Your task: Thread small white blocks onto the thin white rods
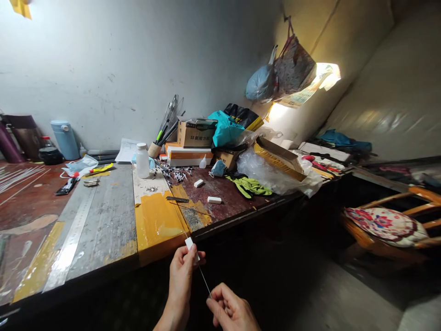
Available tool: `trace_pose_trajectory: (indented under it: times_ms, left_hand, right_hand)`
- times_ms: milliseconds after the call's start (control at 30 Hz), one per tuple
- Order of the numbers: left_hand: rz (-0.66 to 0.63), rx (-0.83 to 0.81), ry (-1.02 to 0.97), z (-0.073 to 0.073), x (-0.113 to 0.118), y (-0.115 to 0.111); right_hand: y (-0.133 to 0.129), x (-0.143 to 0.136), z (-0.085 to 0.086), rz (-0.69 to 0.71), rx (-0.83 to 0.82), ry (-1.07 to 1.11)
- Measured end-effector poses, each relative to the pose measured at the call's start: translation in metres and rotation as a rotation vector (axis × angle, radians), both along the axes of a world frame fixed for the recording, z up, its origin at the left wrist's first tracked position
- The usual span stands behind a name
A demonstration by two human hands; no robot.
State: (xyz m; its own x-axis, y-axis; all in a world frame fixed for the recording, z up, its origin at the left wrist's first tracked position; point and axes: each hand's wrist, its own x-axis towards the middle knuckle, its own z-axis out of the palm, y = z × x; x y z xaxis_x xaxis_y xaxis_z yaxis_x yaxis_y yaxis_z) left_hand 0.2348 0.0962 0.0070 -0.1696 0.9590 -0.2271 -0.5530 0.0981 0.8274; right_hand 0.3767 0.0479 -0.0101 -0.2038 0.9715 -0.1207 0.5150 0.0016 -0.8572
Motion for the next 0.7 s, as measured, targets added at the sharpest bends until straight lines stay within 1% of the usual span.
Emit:
trace_pose_trajectory:
  times_ms: [233, 467, 533, 700]
  left_hand:
    - [0.008, -0.006, -0.018, 0.002, 0.001, 0.004]
    - [0.007, -0.016, -0.005, 0.002, 0.001, 0.004]
    - [0.004, -0.017, -0.002, 0.001, 0.001, 0.003]
    - [-0.005, -0.027, -0.007, 0.001, 0.003, -0.003]
  right_hand:
    - [0.004, -0.005, 0.006, 0.015, -0.028, 0.092]
    - [0.006, -0.008, 0.016, 0.101, -0.163, 0.199]
    - [0.005, -0.007, 0.014, 0.089, -0.177, 0.202]
    - [-0.001, -0.002, 0.007, -0.004, -0.161, 0.167]
